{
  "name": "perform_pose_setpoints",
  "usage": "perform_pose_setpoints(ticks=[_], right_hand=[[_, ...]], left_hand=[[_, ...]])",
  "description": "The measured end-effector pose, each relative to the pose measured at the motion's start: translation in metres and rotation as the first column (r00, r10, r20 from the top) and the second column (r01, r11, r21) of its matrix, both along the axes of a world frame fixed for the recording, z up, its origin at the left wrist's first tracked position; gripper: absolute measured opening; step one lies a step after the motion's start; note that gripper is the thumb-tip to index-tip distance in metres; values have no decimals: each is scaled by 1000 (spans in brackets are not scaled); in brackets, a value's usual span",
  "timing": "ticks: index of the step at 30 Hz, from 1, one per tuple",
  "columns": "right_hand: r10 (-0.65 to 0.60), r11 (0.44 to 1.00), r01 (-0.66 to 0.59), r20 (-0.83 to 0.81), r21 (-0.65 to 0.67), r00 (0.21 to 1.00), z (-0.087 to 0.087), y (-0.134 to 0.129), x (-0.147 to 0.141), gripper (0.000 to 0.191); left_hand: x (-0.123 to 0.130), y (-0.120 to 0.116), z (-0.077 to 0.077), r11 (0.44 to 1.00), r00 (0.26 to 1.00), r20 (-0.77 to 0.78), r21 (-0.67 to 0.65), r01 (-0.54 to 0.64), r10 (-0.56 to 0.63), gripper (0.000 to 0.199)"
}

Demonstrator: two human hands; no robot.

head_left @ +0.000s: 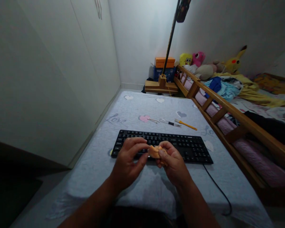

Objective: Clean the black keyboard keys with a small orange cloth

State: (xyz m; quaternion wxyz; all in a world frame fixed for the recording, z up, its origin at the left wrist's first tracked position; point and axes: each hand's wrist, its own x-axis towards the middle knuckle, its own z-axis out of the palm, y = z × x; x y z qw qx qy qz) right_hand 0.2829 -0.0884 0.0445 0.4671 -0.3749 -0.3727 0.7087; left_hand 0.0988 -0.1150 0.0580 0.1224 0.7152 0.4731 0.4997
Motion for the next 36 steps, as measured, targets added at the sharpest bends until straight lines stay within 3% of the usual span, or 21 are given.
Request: perform_pose_setpoints(ticks=[7,12,17,26,36], right_hand=[[37,997,-47,-150,-64,988,-2,-8,-15,37],[61,991,-86,-220,-102,973,-2,-11,-20,35],[103,988,-133,-310,-78,945,-4,-11,-22,39],[85,988,-119,-285,-102,955,-6,-6,-24,31],[51,993,-74,-233,-92,971,-9,-17,-41,39]], left_hand=[[11,-11,-20,998,999,46,-59,7,-4,26],[15,-10,-23,991,994,109,-136,12,3,27],[17,-12,-22,989,998,56,-143,28,-20,32],[12,-8,-24,993,999,-22,-112,41,-44,39],[13,-11,-19,971,985,169,-229,68,-30,32]])
